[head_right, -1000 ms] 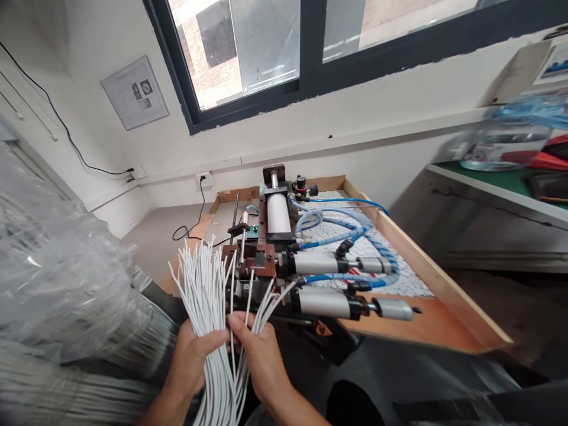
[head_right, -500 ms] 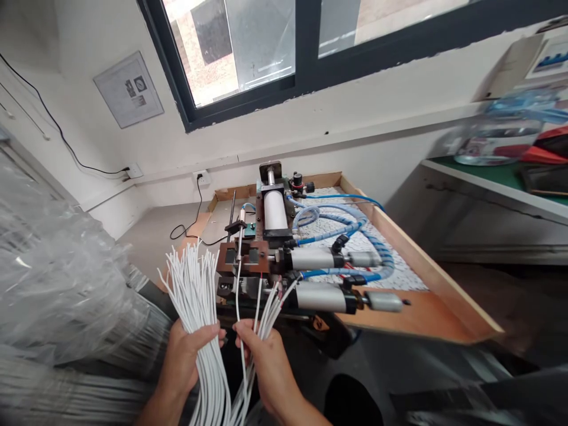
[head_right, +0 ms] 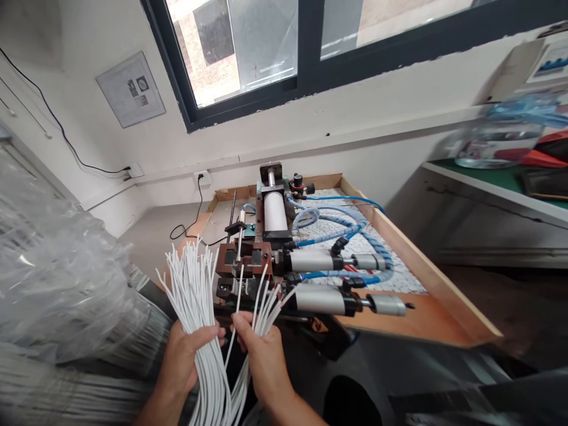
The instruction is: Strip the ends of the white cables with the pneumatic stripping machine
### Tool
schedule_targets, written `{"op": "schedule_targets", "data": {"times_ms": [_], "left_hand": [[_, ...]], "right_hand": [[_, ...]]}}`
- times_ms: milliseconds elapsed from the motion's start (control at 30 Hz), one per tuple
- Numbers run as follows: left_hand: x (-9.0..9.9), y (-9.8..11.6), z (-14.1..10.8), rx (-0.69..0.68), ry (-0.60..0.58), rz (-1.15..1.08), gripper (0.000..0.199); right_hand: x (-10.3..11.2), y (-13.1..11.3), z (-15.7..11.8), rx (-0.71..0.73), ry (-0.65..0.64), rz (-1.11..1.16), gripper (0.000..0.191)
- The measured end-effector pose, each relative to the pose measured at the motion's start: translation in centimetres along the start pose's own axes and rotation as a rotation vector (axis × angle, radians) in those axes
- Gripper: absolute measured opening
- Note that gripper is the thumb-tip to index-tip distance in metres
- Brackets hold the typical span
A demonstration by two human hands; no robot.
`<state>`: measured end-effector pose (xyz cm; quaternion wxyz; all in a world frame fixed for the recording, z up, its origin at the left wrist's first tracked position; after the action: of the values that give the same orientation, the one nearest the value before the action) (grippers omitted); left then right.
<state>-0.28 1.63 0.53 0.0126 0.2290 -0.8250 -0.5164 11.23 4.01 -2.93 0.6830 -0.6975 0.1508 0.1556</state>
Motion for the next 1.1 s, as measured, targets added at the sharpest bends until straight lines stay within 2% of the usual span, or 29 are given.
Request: {"op": "schedule_targets", "data": {"times_ms": [167,267,367,467,533,600,733,833,1100], "left_hand": [[0.1,0.5,0.3,-0.039,0.001,-0.015,0.019],[0.0,0.8,0.4,-0.043,0.017,-0.018,0.02],[-0.2,0.7,0.4,-0.041,0.026,-0.013,0.019],[-0.6,0.4,0.2,-0.072,-0.056,0.003,0.017],[-0.8,0.2,0.0,-0.108,-0.12,0.025,0.019],[-0.8,0.0,-0.1,-0.109,-0.143,0.045,0.019],[0.0,-0.5,0.2,-0.003,-0.042,0.038,0.016],[0.5,-0.8,0.2,0.013,0.032,0.013,0.016],[0.1,-0.4,0.0,-0.003,0.034,0.012,0.013]], "right_hand": [[-0.4,0.1,1.2,-0.108,0.102,0.18,0.027],[-0.8,0.0,1.6,-0.198,0.116,0.292,0.027],[-1.1,-0.1,1.6,-0.308,0.066,0.35,0.026],[-1.6,-0.3,1.4,-0.376,-0.071,0.384,0.026],[-1.7,-0.4,1.1,-0.36,-0.136,0.366,0.027],[-1.6,-0.4,0.7,-0.282,-0.133,0.302,0.027],[-0.5,-0.2,-0.3,-0.099,-0.068,0.111,0.027],[0.1,0.0,-0.8,-0.113,-0.048,0.071,0.029],[-0.1,-0.4,0.0,-0.216,-0.056,0.129,0.03]]}}
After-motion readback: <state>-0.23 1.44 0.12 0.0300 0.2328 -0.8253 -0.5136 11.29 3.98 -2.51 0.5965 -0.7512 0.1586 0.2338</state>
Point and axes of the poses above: each hand's wrist, its own z-axis towards the middle knuckle, its own x-axis out of the back of the hand, y = z × x, the point moved 2 cm from there along z, towards the middle knuckle, and after that the axes turned 13 degrees about x, right-handed, at the moved point
